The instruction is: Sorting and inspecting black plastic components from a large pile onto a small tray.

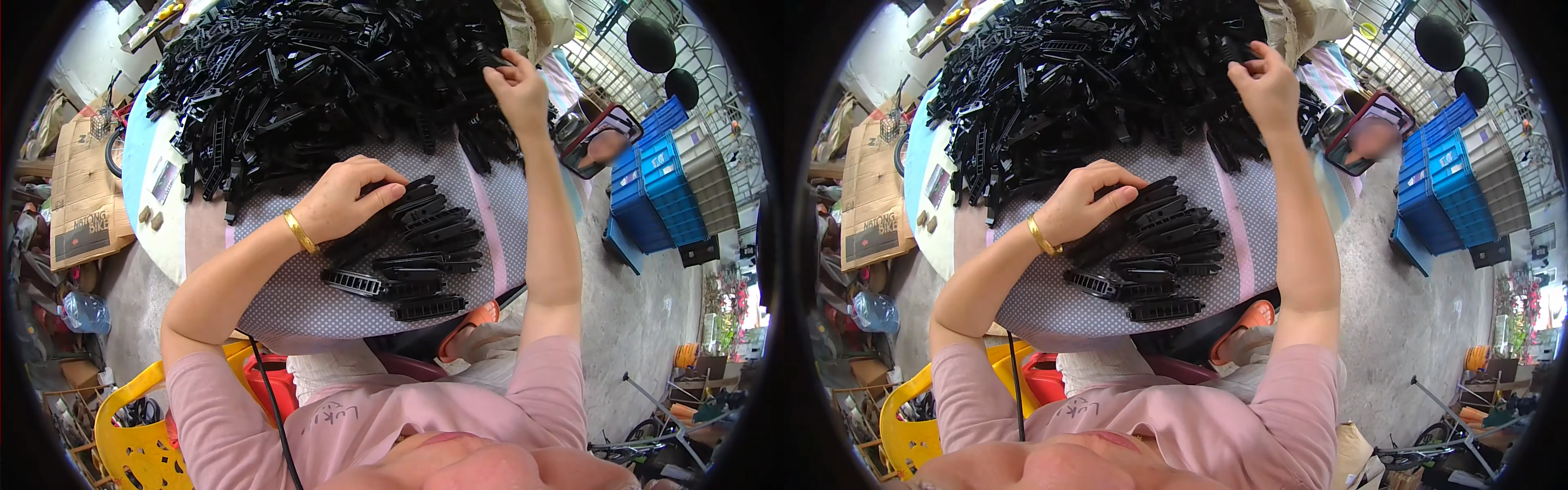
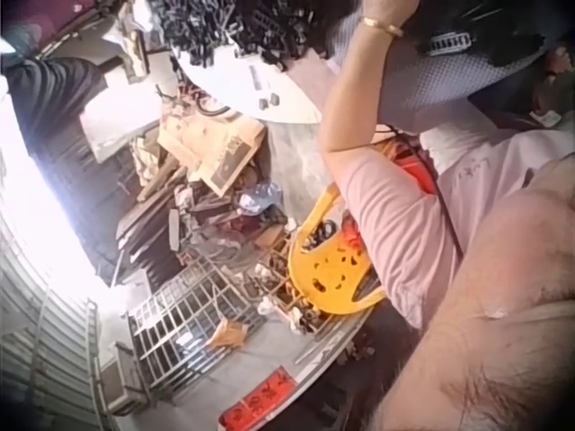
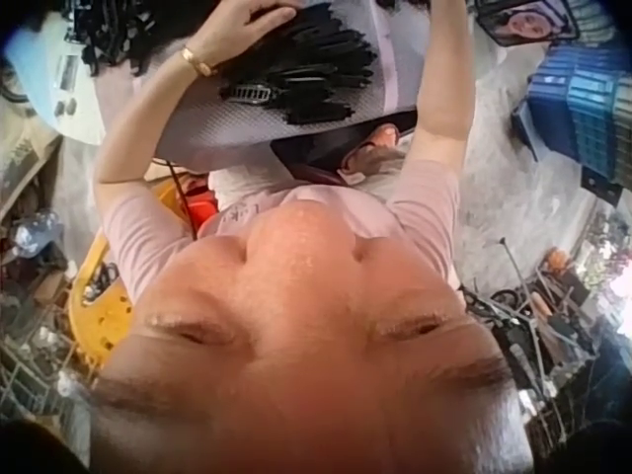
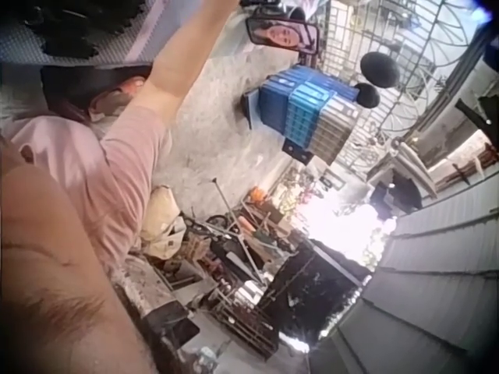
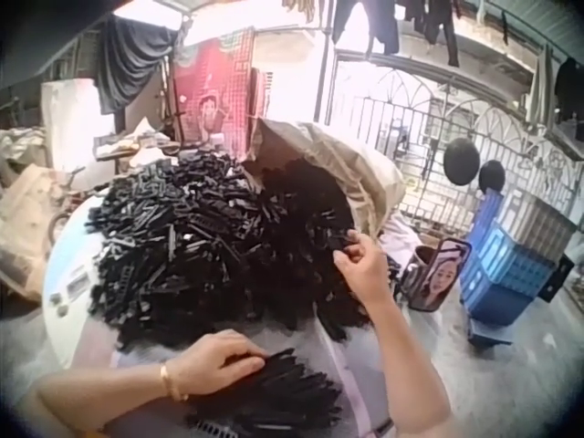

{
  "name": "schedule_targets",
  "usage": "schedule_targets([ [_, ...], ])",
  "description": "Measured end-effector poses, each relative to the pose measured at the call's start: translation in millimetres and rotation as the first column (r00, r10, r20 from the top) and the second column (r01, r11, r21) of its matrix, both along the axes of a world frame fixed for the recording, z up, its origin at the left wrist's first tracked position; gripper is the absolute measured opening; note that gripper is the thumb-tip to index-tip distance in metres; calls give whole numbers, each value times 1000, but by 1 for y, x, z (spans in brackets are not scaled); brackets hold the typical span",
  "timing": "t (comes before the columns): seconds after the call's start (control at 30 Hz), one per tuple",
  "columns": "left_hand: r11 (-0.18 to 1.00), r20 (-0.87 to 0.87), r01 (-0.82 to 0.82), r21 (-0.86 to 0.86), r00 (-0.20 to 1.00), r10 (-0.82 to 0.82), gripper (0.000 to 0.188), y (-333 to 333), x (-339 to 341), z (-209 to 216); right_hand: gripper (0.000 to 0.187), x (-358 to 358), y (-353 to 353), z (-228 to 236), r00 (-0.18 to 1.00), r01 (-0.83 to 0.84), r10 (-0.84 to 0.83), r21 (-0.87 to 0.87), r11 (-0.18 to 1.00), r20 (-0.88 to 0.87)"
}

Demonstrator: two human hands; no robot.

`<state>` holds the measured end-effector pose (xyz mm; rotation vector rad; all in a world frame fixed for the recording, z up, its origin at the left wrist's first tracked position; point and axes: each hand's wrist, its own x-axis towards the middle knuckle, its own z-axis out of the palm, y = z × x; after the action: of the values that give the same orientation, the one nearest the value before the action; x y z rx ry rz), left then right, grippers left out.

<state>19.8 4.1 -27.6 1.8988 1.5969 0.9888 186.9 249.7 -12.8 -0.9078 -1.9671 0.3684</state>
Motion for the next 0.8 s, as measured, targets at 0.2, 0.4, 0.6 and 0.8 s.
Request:
schedule_targets([
  [0.2,999,-32,-18,34,999,19,22,-2,2,-2,39,13,-29,23,901,-303,283,10,953,330],
  [0.4,999,-51,-27,41,998,29,23,-3,3,0,29,-2,-38,12,816,-353,169,245,903,553],
  [0.6,994,143,-103,19,985,100,30,-2,5,1,27,0,-55,29,870,-357,308,60,932,384],
  [0.8,978,694,-182,106,717,58,49,0,5,-6,29,-28,-106,20,635,-739,706,-515,435,-314],
])
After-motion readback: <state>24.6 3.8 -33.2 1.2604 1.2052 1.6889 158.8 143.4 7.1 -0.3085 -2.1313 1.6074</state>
